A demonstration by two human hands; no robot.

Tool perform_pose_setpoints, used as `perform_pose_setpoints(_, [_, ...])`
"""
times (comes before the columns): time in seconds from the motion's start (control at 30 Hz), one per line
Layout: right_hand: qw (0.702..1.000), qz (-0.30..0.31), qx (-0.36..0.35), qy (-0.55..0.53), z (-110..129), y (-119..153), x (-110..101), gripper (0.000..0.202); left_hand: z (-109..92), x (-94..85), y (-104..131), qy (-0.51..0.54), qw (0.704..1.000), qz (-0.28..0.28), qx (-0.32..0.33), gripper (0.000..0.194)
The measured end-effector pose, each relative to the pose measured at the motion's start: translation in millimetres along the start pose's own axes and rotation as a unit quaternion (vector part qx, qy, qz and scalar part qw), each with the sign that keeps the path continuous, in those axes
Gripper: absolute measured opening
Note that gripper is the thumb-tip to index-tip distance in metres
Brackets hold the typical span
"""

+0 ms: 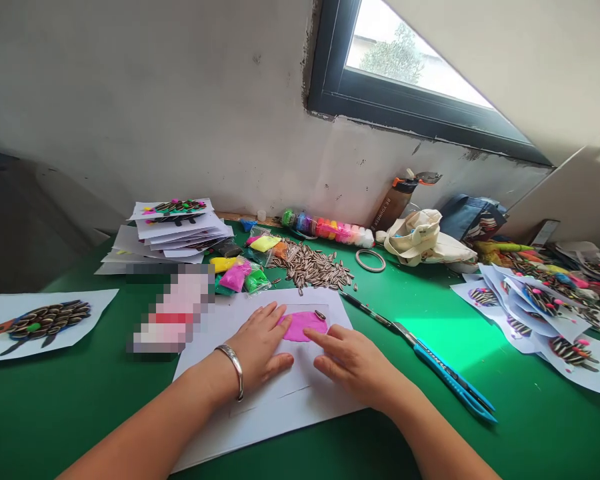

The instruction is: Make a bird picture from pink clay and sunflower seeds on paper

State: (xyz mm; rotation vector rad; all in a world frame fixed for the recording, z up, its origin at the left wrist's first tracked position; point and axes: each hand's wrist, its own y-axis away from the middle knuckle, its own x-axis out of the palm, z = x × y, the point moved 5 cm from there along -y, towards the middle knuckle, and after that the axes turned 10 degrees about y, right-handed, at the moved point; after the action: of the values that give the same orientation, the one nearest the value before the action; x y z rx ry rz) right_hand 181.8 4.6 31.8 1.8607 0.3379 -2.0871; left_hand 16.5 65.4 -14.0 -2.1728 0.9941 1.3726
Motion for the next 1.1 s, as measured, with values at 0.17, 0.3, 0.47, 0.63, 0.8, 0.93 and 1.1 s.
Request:
perform_pose_setpoints(0.17, [1.0, 0.012, -0.003, 0.015, -3.6, 0.5, 2.0, 0.032, 0.5, 0.8, 0.0, 0.006, 1.0, -0.008, 0.004, 0.064])
perform_pose_setpoints(0.3, [0.999, 0.016, 0.008, -0.048, -11.1, 0.0, 4.7, 0.035, -1.2, -1.0, 0.0, 0.01, 1.0, -0.007, 0.005, 0.063])
perform_pose_setpoints(0.47, [0.998, 0.018, 0.029, -0.046, -14.5, -0.3, 3.9, 0.033, -1.8, -1.7, 0.0, 0.004, 1.0, 0.005, -0.002, 0.064])
perform_pose_setpoints(0.63, [0.999, 0.021, 0.023, -0.036, -11.8, -1.6, 3.9, 0.032, 1.3, 1.4, -0.1, 0.009, 1.0, 0.003, -0.004, 0.064])
perform_pose_setpoints(0.8, [0.999, 0.008, 0.015, -0.05, -12.1, 0.8, 3.4, 0.033, 0.5, 1.0, 0.4, 0.003, 1.0, -0.006, 0.0, 0.064])
perform_pose_setpoints(0.93, [0.999, 0.007, -0.002, -0.042, -11.3, -0.2, 5.0, 0.031, -0.1, -0.2, 0.1, -0.002, 1.0, -0.003, 0.0, 0.063])
perform_pose_setpoints(1.1, [0.994, -0.001, 0.019, -0.11, -19.0, 2.0, 6.4, 0.035, 0.6, 0.1, -0.2, -0.007, 1.0, 0.004, -0.004, 0.065])
